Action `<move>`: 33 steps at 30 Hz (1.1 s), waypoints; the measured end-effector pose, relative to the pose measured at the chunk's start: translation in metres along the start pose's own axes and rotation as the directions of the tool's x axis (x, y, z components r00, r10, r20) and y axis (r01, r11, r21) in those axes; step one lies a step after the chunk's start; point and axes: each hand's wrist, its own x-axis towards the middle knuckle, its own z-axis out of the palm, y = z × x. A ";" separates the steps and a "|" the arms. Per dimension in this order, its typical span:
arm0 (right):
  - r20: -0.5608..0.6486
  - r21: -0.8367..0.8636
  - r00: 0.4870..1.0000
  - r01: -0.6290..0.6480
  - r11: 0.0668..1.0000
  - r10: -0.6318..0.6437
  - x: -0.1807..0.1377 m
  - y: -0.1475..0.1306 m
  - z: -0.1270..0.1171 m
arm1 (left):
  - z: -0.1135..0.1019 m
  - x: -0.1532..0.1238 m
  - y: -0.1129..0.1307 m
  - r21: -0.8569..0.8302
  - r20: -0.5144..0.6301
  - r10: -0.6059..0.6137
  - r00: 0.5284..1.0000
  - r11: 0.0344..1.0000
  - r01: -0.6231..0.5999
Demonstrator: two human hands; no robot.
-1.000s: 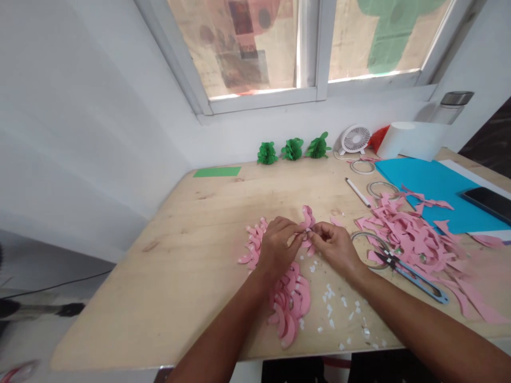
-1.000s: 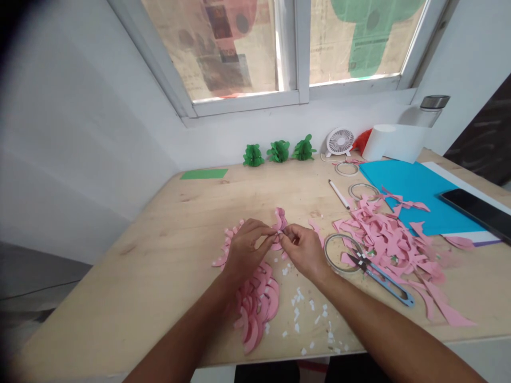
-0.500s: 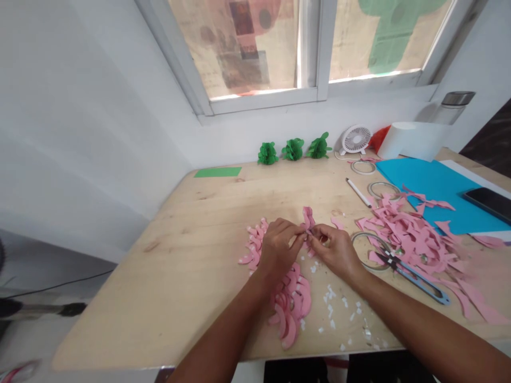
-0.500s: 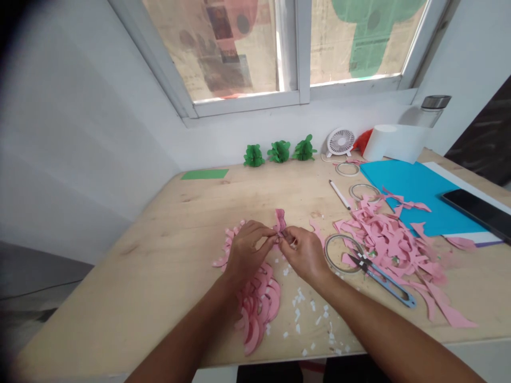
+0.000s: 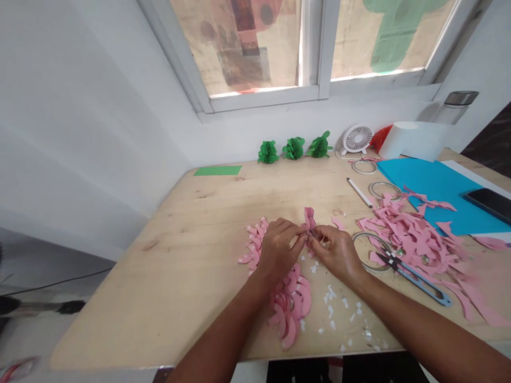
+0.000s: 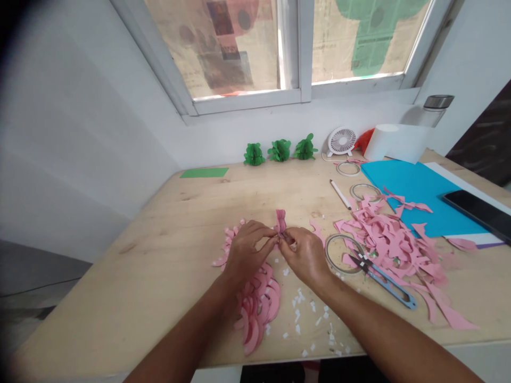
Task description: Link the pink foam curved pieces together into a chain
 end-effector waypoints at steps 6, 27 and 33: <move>-0.008 -0.035 0.999 0.038 0.999 -0.038 0.000 0.001 -0.001 | 0.000 0.000 0.001 0.041 0.007 0.026 1.000 0.999 -0.026; 0.085 0.139 0.994 -0.078 0.987 0.067 0.002 0.004 0.002 | -0.001 0.000 0.000 0.073 0.079 -0.003 0.997 0.997 -0.003; 0.087 0.200 0.992 -0.108 0.974 0.092 0.003 0.004 0.002 | -0.002 0.001 -0.002 0.034 0.066 0.009 0.998 0.999 -0.011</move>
